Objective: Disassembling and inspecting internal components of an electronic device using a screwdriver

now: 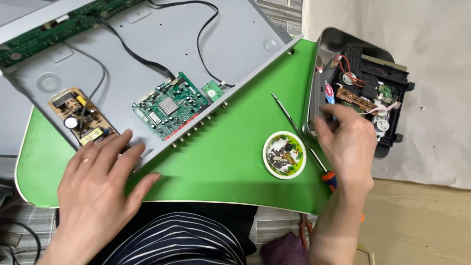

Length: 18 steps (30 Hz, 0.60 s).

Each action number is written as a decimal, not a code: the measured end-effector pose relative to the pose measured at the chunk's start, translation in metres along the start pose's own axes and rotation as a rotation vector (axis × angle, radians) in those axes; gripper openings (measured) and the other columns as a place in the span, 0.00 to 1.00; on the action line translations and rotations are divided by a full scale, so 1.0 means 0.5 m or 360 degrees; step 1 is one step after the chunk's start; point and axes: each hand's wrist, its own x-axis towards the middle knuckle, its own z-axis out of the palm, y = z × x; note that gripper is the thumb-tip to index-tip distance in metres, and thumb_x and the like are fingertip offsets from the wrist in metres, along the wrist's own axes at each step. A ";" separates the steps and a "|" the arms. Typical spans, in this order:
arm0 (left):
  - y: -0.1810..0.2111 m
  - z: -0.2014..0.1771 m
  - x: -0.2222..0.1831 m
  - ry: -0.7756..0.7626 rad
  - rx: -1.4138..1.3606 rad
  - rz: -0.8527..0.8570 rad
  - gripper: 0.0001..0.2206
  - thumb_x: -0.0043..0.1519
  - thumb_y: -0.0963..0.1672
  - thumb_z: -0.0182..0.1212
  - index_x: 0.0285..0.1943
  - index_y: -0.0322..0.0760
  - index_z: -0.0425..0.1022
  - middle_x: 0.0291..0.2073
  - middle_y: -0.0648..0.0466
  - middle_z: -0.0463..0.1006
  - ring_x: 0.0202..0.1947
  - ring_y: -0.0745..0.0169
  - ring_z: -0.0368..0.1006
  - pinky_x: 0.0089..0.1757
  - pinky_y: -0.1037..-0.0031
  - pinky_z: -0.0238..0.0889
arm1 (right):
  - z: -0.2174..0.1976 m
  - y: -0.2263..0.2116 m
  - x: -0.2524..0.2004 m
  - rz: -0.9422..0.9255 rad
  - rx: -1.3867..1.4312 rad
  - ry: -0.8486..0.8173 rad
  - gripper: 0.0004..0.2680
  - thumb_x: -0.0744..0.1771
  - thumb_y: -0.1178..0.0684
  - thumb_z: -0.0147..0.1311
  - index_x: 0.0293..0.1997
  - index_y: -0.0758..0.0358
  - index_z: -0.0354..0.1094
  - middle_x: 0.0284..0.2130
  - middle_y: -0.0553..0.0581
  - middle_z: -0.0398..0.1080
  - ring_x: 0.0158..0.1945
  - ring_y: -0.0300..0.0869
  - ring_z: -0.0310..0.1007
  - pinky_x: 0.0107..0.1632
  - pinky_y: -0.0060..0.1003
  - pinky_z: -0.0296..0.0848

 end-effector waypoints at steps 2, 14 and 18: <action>0.001 0.008 -0.025 0.0110 -0.0090 -0.0183 0.25 0.55 0.54 0.67 0.57 0.39 0.81 0.64 0.49 0.79 0.64 0.51 0.73 0.63 0.59 0.63 | 0.008 -0.001 0.022 -0.0310 -0.0023 0.0099 0.15 0.61 0.61 0.67 0.52 0.69 0.76 0.37 0.62 0.74 0.30 0.50 0.73 0.35 0.42 0.71; -0.028 0.066 -0.073 0.0369 -0.0762 -0.0323 0.10 0.47 0.41 0.74 0.32 0.27 0.79 0.71 0.35 0.66 0.76 0.26 0.53 0.70 0.43 0.48 | 0.234 0.005 0.286 -0.1188 -0.0507 0.0066 0.15 0.58 0.48 0.74 0.40 0.58 0.73 0.36 0.53 0.80 0.45 0.45 0.80 0.65 0.48 0.68; -0.068 0.059 -0.069 0.0387 -0.0833 -0.0354 0.09 0.48 0.41 0.71 0.32 0.28 0.79 0.71 0.36 0.65 0.77 0.26 0.51 0.70 0.43 0.49 | 0.197 -0.012 0.270 -0.1311 -0.0394 0.0052 0.18 0.56 0.49 0.73 0.44 0.60 0.69 0.40 0.53 0.78 0.48 0.47 0.77 0.63 0.47 0.68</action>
